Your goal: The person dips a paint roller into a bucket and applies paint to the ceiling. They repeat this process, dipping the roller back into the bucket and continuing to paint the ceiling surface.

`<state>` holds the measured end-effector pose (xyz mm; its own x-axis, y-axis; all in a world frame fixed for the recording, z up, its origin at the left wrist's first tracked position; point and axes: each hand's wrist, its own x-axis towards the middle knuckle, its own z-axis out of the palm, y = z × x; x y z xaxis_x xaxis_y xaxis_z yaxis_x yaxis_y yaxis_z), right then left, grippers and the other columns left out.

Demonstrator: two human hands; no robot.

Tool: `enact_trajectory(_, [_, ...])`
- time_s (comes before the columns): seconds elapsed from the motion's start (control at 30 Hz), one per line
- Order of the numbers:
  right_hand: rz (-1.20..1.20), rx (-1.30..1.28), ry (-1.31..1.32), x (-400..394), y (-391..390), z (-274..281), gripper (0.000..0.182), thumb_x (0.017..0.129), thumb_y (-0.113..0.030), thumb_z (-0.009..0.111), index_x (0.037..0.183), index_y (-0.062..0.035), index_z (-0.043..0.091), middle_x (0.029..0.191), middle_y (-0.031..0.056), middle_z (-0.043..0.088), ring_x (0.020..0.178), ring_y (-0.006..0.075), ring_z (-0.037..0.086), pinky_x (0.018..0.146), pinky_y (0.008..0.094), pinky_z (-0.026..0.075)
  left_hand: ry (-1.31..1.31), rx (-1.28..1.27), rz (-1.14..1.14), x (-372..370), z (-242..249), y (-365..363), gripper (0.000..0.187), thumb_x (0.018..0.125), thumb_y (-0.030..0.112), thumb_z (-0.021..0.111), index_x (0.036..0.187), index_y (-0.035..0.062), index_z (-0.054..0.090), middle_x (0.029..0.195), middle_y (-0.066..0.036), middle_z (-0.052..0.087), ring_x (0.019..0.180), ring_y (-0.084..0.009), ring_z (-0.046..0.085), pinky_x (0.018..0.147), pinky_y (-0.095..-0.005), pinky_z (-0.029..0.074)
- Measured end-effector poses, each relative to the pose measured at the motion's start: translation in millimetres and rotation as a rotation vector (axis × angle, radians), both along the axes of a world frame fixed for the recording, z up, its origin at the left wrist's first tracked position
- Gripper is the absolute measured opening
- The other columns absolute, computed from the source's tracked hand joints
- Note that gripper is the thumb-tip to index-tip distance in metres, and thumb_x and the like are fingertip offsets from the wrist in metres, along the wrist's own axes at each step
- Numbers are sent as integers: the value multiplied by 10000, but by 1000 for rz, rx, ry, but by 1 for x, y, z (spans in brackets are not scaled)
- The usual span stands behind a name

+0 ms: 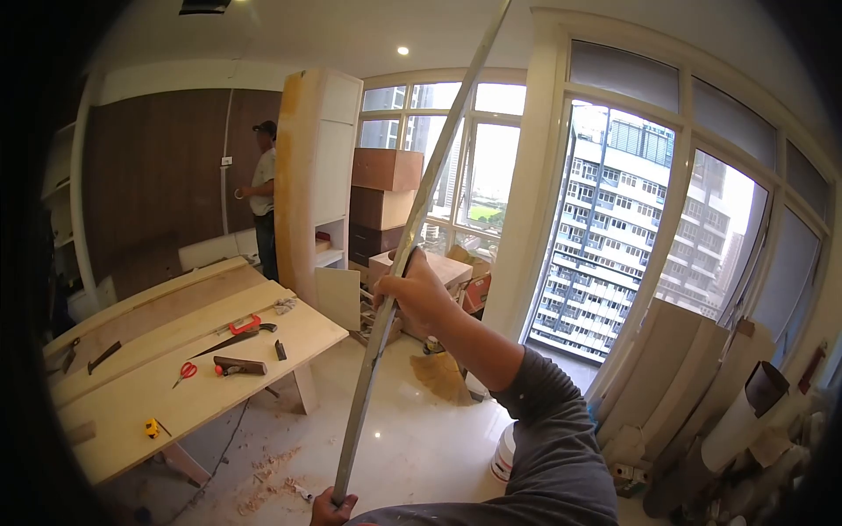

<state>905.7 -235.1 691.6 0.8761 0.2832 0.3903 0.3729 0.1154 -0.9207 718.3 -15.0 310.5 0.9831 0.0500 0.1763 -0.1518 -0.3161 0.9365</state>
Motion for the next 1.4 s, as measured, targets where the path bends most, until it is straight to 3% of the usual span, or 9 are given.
enact_trajectory(0.27, [-75, -93, -19, 21, -22, 7, 564, 774, -16, 613, 1238, 55, 300, 840, 167, 578, 705, 265, 644, 620, 379, 549, -38, -49, -19, 19, 15, -23, 329, 865, 284, 700, 725, 36, 535, 545, -80, 492, 518, -175, 428, 481, -374, 371])
enact_trajectory(0.33, [-93, -34, -42, 37, -34, 12, 504, 760, -25, 630, 1167, 59, 345, 796, 167, 594, 670, 257, 637, 605, 354, 542, -64, -19, 4, 36, 15, -34, 331, 867, 283, 699, 726, 37, 529, 545, -82, 492, 514, -186, 421, 484, -375, 370])
enact_trajectory(0.53, [-119, 114, -12, 100, -82, 34, 363, 781, -9, 624, 1054, 8, 385, 800, 142, 554, 641, 250, 608, 581, 374, 546, 6, 146, -28, 97, 46, -77, 322, 856, 320, 706, 806, 16, 611, 590, -106, 568, 548, -223, 550, 558, -360, 452])
enact_trajectory(0.63, [-135, 135, 8, 134, -110, 48, 330, 786, 18, 602, 1035, -22, 390, 812, 124, 510, 639, 238, 583, 576, 390, 540, -19, 165, -22, 128, 59, -106, 385, 859, 375, 694, 790, 8, 598, 608, -162, 599, 573, -327, 609, 561, -407, 476])
enact_trajectory(0.9, [-130, 164, 21, 200, -158, 65, 297, 781, 14, 607, 984, -54, 402, 812, 104, 476, 634, 230, 529, 583, 408, 503, -24, 156, 21, 179, 85, -154, 380, 861, 382, 688, 815, 14, 606, 624, -159, 606, 599, -332, 615, 584, -401, 481])
enact_trajectory(1.17, [-48, 61, 2, 174, -134, 39, 386, 769, 23, 617, 1058, -15, 363, 826, 136, 542, 679, 249, 623, 630, 400, 588, 28, 186, 89, 153, 50, -129, 359, 837, 357, 706, 774, 18, 610, 610, -160, 599, 594, -328, 620, 576, -401, 479])
enact_trajectory(1.23, [-27, 36, -4, 158, -115, 21, 408, 770, 19, 618, 1083, -6, 358, 814, 143, 547, 682, 250, 625, 627, 395, 582, 34, 184, 105, 134, 32, -113, 361, 830, 356, 711, 753, 19, 606, 596, -157, 593, 581, -326, 619, 566, -402, 477])
enact_trajectory(1.33, [60, 23, -10, 136, -85, 6, 424, 776, 3, 622, 1110, 4, 360, 819, 157, 559, 673, 258, 634, 615, 375, 565, 41, 155, 188, 97, 28, -93, 316, 827, 292, 719, 751, 8, 604, 586, -116, 572, 546, -226, 553, 548, -367, 450])
enact_trajectory(1.4, [69, 58, -16, 124, -62, 1, 420, 779, -3, 623, 1108, 3, 362, 816, 155, 564, 664, 260, 634, 609, 371, 558, 31, 142, 223, 83, 24, -76, 330, 823, 311, 720, 742, 12, 605, 582, -134, 579, 547, -265, 577, 547, -381, 460])
